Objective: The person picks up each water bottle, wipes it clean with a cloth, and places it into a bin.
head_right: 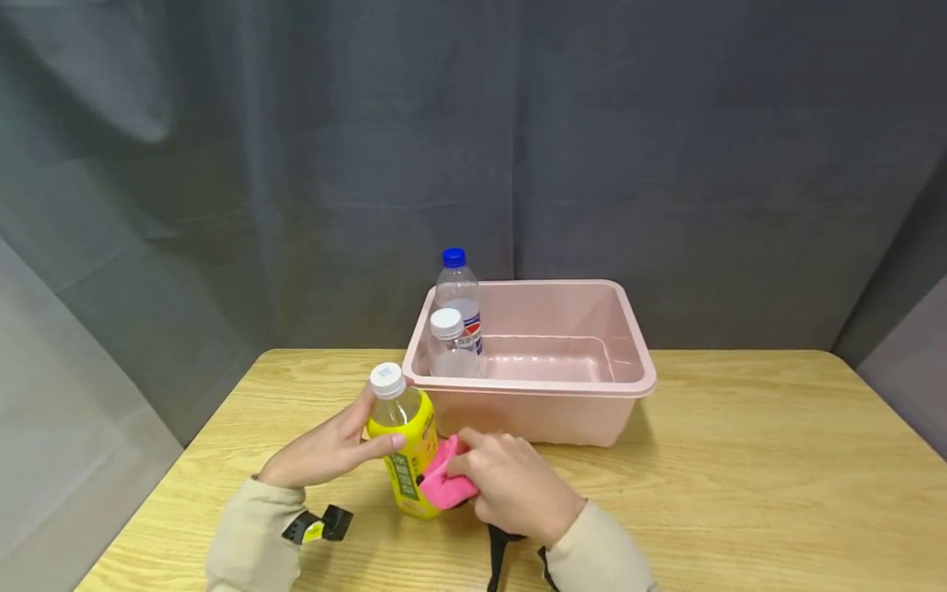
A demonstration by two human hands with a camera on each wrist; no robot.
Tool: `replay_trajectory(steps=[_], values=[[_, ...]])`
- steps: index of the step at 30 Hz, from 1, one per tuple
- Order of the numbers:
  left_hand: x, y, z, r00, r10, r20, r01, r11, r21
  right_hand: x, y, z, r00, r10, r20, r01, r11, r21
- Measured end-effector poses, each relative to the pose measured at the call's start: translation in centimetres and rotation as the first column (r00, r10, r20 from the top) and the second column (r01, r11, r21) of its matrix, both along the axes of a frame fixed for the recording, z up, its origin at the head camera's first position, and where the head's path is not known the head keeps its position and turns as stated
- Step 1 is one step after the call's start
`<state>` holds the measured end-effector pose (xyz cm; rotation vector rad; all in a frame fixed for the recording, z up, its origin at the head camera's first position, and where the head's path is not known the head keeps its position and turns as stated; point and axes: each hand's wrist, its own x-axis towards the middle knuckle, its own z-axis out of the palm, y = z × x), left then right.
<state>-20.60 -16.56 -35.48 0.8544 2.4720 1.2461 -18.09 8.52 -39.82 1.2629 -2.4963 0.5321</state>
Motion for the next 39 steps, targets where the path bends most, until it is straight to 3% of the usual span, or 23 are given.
replay_trajectory(steps=[3,6,14,17,21,25,28,32,35,37,39], values=[[0.0,-0.1,0.0,1.000,-0.003,-0.004,0.003,1.000,0.000,0.0,-0.4,-1.1,0.998,-0.004,0.063,-0.004,0.992,0.126],[0.0,-0.1,0.0,1.000,0.000,0.003,0.000,1.000,0.001,0.0,-0.9,-1.8,0.996,-0.006,0.093,-0.010,0.985,0.173],[0.1,-0.2,0.0,1.000,0.005,0.012,-0.005,1.000,0.003,0.0,-0.7,-1.7,0.995,-0.011,0.102,-0.006,0.987,0.162],[0.2,-0.1,0.0,0.998,0.018,0.055,-0.019,1.000,0.015,0.0,-0.4,-1.3,0.998,-0.010,0.063,0.002,0.991,0.131],[0.3,-0.1,0.1,0.992,0.026,0.124,-0.031,0.999,0.039,0.0,-0.1,-0.3,0.999,-0.023,-0.038,0.024,0.999,0.023],[0.2,0.0,0.2,0.992,0.015,0.123,-0.021,0.999,0.042,0.3,0.0,1.3,0.993,-0.029,-0.117,0.008,0.984,-0.180],[0.1,0.0,0.3,0.994,0.012,0.112,-0.017,0.999,0.039,0.6,0.0,2.3,0.983,-0.025,-0.183,-0.039,0.940,-0.339],[0.0,0.0,0.2,0.995,0.006,0.101,-0.010,0.999,0.037,0.9,0.1,3.3,0.967,-0.052,-0.248,-0.087,0.850,-0.520],[0.1,-0.1,0.2,0.997,0.002,0.081,-0.004,1.000,0.024,1.1,0.2,3.5,0.961,-0.066,-0.267,-0.113,0.791,-0.601],[0.2,-0.1,0.2,0.998,0.003,0.067,-0.004,1.000,0.013,1.1,0.1,3.5,0.958,-0.067,-0.278,-0.119,0.791,-0.601],[0.2,-0.2,0.2,0.998,0.002,0.058,-0.002,1.000,0.010,1.1,0.0,3.4,0.952,-0.063,-0.300,-0.123,0.819,-0.561]])
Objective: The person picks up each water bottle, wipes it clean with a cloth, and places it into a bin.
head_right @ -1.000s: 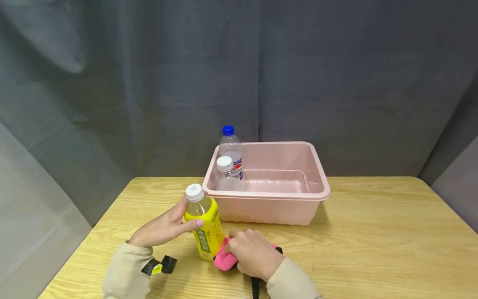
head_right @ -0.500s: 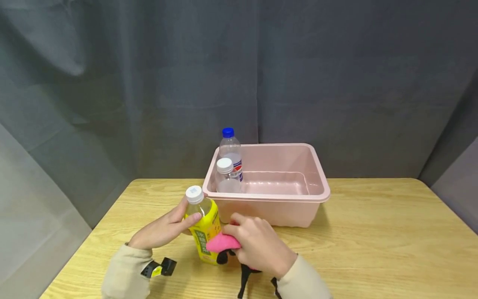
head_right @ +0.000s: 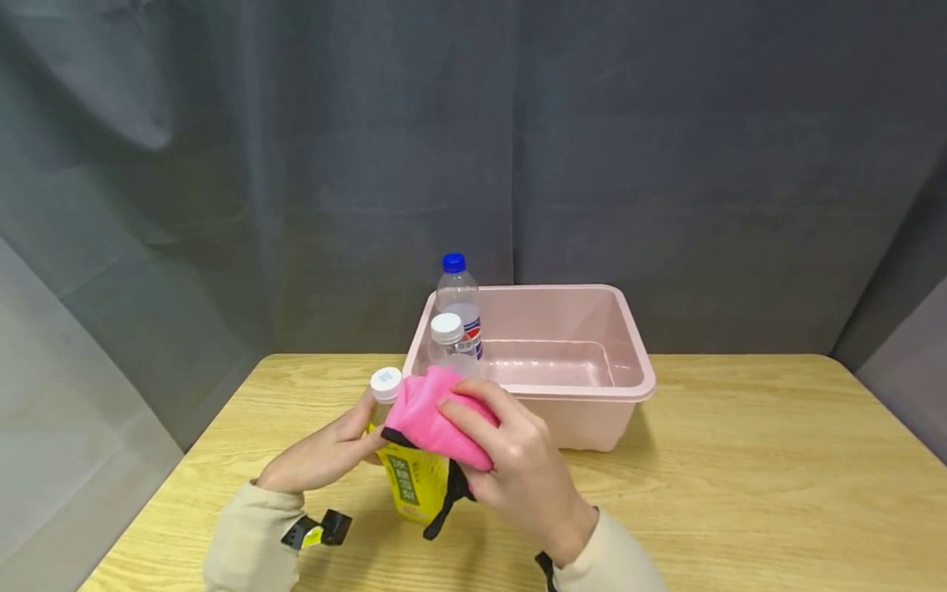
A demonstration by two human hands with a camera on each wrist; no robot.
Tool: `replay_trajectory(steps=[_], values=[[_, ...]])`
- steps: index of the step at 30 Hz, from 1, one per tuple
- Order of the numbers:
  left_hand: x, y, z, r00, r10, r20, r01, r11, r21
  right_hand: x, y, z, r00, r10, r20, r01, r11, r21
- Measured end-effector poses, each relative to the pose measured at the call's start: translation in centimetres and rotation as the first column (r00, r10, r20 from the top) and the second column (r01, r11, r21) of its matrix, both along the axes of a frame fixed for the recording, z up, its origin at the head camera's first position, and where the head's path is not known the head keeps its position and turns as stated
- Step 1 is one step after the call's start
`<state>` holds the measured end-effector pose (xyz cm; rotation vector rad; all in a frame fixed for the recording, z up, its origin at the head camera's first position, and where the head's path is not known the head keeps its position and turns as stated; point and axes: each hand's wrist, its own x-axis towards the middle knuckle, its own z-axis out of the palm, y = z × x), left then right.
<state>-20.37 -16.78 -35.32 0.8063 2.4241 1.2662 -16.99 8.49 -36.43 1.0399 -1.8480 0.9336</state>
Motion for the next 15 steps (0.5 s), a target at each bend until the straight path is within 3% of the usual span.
replay_trajectory(steps=[4,15], values=[[0.02,-0.01,-0.01,1.000,-0.006,0.004,0.006,1.000,0.009,-0.12,-0.22,-0.28,0.999,-0.027,-0.018,0.028,0.996,0.090],[-0.14,0.01,-0.09,1.000,-0.005,-0.012,0.006,1.000,0.016,-0.23,-0.01,-0.29,0.999,-0.038,-0.010,0.039,0.987,0.155]])
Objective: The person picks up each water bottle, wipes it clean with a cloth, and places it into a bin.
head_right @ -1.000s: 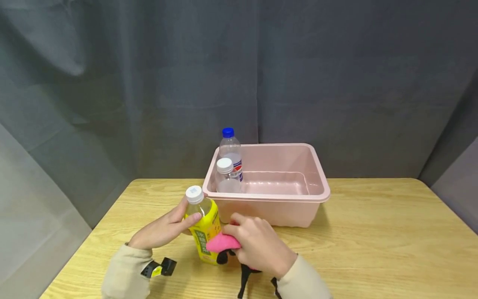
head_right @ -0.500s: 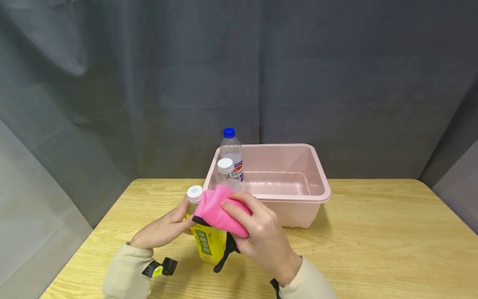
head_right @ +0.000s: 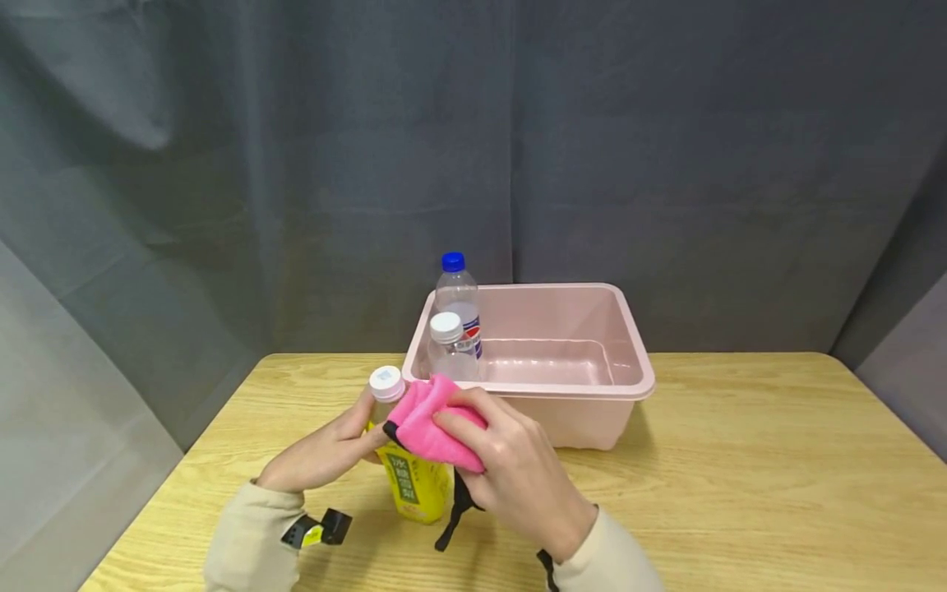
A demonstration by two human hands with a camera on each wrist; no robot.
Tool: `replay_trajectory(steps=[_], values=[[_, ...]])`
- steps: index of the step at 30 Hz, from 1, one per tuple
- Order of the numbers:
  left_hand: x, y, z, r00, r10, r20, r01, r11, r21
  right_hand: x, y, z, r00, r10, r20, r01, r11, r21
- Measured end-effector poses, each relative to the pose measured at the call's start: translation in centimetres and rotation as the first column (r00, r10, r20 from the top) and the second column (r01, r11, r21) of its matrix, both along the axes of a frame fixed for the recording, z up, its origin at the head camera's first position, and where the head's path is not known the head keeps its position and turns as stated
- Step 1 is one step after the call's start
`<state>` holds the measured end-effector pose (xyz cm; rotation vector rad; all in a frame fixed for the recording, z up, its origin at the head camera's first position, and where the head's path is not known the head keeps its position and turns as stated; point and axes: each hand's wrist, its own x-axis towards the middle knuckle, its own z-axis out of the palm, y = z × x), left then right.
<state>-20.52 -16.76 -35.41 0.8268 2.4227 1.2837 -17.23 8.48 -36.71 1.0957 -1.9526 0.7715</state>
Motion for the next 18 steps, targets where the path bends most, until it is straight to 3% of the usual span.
replay_trajectory(steps=[5,8,14,18], values=[[-0.1,0.3,0.0,0.999,0.024,0.036,-0.024,1.000,0.011,0.1,0.2,-0.3,0.994,-0.041,0.102,0.030,0.993,0.114],[-0.1,0.4,-0.1,0.998,0.030,0.059,-0.031,0.999,0.019,0.1,0.1,-1.0,0.983,-0.066,0.174,0.026,0.974,0.224],[0.0,0.1,-0.1,0.997,0.036,0.068,-0.037,0.999,0.021,0.0,-1.2,-3.6,0.940,-0.155,0.303,-0.014,0.872,0.490],[0.0,0.2,-0.1,0.998,0.031,0.045,-0.032,0.999,0.016,-0.2,-1.6,-5.0,0.907,-0.217,0.361,-0.032,0.819,0.573]])
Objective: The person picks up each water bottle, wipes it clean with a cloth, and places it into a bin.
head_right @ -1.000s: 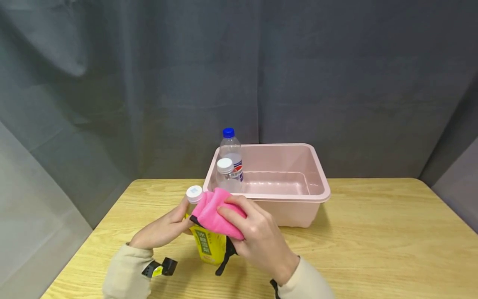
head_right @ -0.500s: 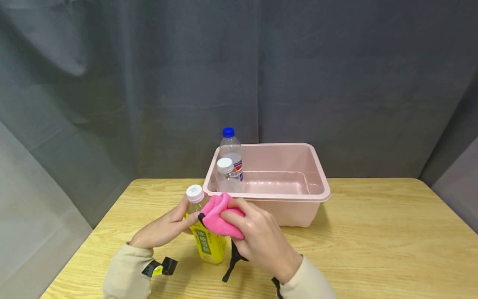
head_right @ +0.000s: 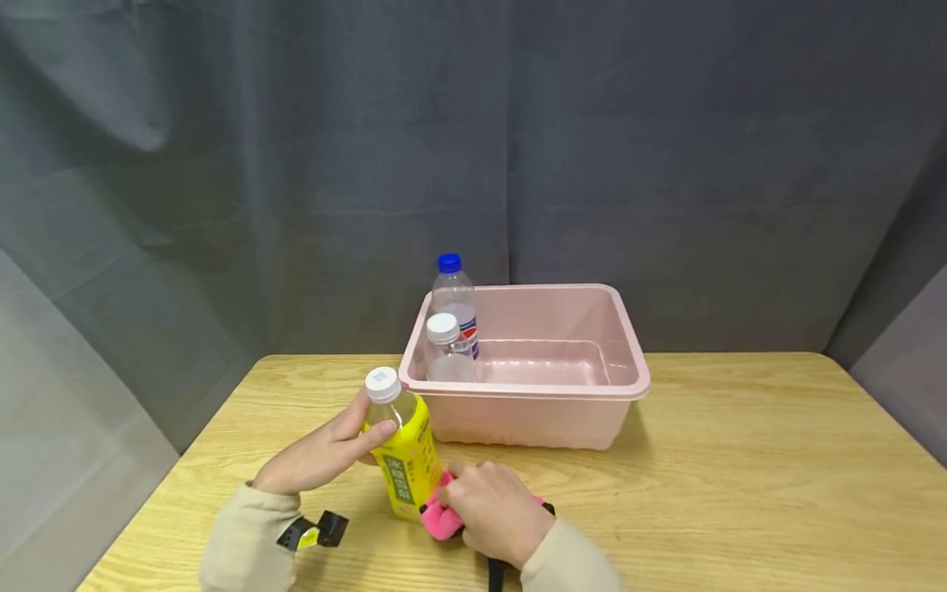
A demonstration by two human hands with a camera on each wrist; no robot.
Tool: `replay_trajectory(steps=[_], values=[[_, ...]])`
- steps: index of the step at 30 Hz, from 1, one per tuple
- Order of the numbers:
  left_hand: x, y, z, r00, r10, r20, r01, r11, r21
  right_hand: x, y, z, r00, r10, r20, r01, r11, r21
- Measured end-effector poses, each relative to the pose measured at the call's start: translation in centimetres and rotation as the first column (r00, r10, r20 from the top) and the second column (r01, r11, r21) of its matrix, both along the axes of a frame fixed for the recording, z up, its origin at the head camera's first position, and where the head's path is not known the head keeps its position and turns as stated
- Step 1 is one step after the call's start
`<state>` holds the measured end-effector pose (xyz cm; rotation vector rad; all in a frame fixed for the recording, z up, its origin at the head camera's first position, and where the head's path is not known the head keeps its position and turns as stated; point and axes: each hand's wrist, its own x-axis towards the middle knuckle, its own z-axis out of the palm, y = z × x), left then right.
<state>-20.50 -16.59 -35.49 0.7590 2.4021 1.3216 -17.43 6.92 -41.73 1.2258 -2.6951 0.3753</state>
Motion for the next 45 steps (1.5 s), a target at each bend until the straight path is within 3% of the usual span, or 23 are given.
replay_trajectory(steps=[8,11,15,18,22,25,29,30,32,38,45], values=[[-0.1,-0.1,-0.1,1.000,-0.001,0.007,0.001,1.000,0.002,-0.5,0.6,0.1,0.999,0.022,0.028,-0.022,1.000,0.008],[-0.1,-0.1,-0.1,1.000,-0.002,0.026,0.001,1.000,0.009,-0.6,1.1,0.9,0.998,0.032,-0.051,-0.034,0.999,-0.036],[-0.1,0.0,0.0,0.999,-0.004,0.033,0.004,1.000,0.011,-0.5,1.4,2.2,0.977,0.020,-0.211,-0.069,0.971,-0.228],[-0.2,0.0,0.1,1.000,-0.007,0.029,0.007,1.000,0.007,-0.3,1.2,3.0,0.955,0.006,-0.296,-0.125,0.915,-0.385],[-0.2,0.0,0.0,1.000,-0.009,0.021,0.009,1.000,0.010,-0.2,1.0,3.8,0.928,-0.017,-0.372,-0.194,0.830,-0.523],[-0.2,-0.1,0.0,1.000,-0.012,0.014,0.012,1.000,0.019,-0.1,1.0,4.1,0.917,-0.055,-0.394,-0.222,0.750,-0.623],[-0.1,-0.1,0.0,1.000,-0.013,-0.003,0.013,1.000,0.004,0.0,0.9,4.5,0.902,-0.107,-0.417,-0.268,0.620,-0.738],[-0.1,-0.1,0.0,1.000,-0.012,-0.009,0.012,1.000,-0.004,0.0,0.8,4.6,0.900,-0.108,-0.423,-0.280,0.601,-0.749],[-0.1,-0.1,0.1,1.000,-0.016,-0.025,0.015,1.000,-0.019,0.0,0.8,4.7,0.900,-0.104,-0.424,-0.281,0.604,-0.745],[0.1,-0.2,0.2,0.999,-0.029,-0.042,0.028,0.999,-0.022,0.0,0.9,4.3,0.922,-0.073,-0.380,-0.204,0.743,-0.637],[0.0,-0.1,0.2,0.999,-0.032,-0.043,0.032,0.999,-0.017,0.0,1.2,4.4,0.917,-0.051,-0.395,-0.210,0.781,-0.589]])
